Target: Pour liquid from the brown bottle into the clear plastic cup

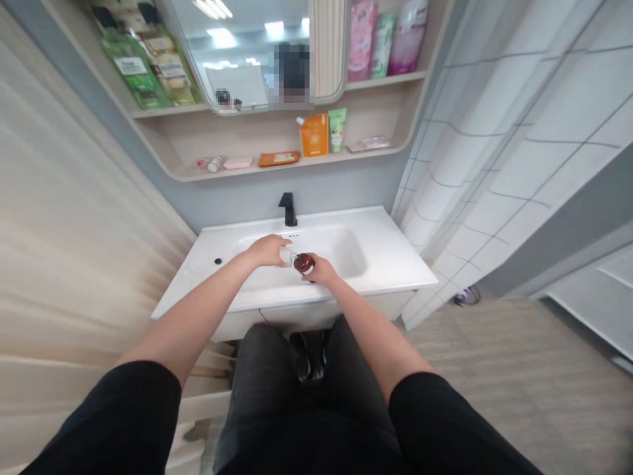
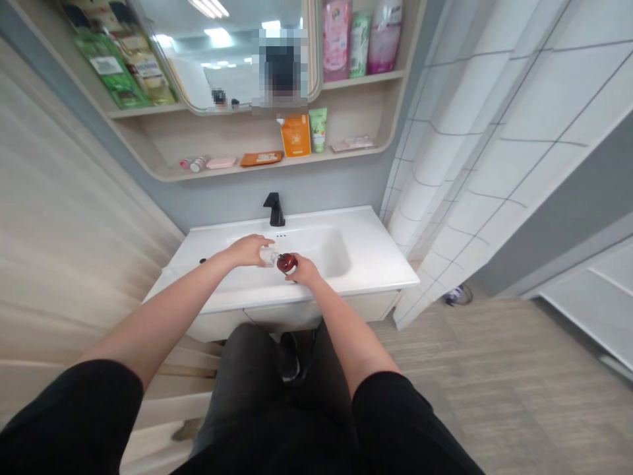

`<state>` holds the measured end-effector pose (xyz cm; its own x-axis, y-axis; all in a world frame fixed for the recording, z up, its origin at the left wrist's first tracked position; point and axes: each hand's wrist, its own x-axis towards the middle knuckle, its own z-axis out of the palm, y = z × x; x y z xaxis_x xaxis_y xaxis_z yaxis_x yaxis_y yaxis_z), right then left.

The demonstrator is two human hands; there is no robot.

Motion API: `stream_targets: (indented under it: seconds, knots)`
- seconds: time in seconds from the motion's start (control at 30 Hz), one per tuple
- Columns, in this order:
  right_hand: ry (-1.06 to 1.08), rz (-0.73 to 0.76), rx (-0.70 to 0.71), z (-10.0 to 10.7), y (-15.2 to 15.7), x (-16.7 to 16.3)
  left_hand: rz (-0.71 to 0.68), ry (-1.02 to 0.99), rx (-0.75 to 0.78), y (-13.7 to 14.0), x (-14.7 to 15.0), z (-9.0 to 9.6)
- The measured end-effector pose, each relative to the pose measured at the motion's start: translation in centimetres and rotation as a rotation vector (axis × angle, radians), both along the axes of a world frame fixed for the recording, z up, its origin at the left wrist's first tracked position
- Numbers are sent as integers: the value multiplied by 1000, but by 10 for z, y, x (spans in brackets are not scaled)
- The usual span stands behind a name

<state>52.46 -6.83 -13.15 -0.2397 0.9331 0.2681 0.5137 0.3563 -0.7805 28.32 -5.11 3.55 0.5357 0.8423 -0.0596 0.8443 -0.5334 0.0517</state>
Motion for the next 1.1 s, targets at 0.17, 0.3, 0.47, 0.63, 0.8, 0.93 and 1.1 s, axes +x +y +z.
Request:
stream_targets:
  seconds: [0.17,0.3,0.47,0.63,0.8,0.93,1.1]
  knots:
    - [-10,4,4,-1,1,0,5,-8,-11,1,0,-1]
    - [-20,-3,0,-1,1,0,4,2,-9,2,0,-1]
    - [-28,-3,5,-3,2,0,8,36,-9,1,0,1]
    - [-32,-3,8,-3,1,0,12,41,-10,1,0,1]
    - [-19,1,3,-2,1,0,4,32,-10,1,1,1]
    - [-25,5,2,-1,1,0,13,42,-14,0,2,3]
    - [-45,-8,5,-1,1,0,8,39,-11,1,2,3]
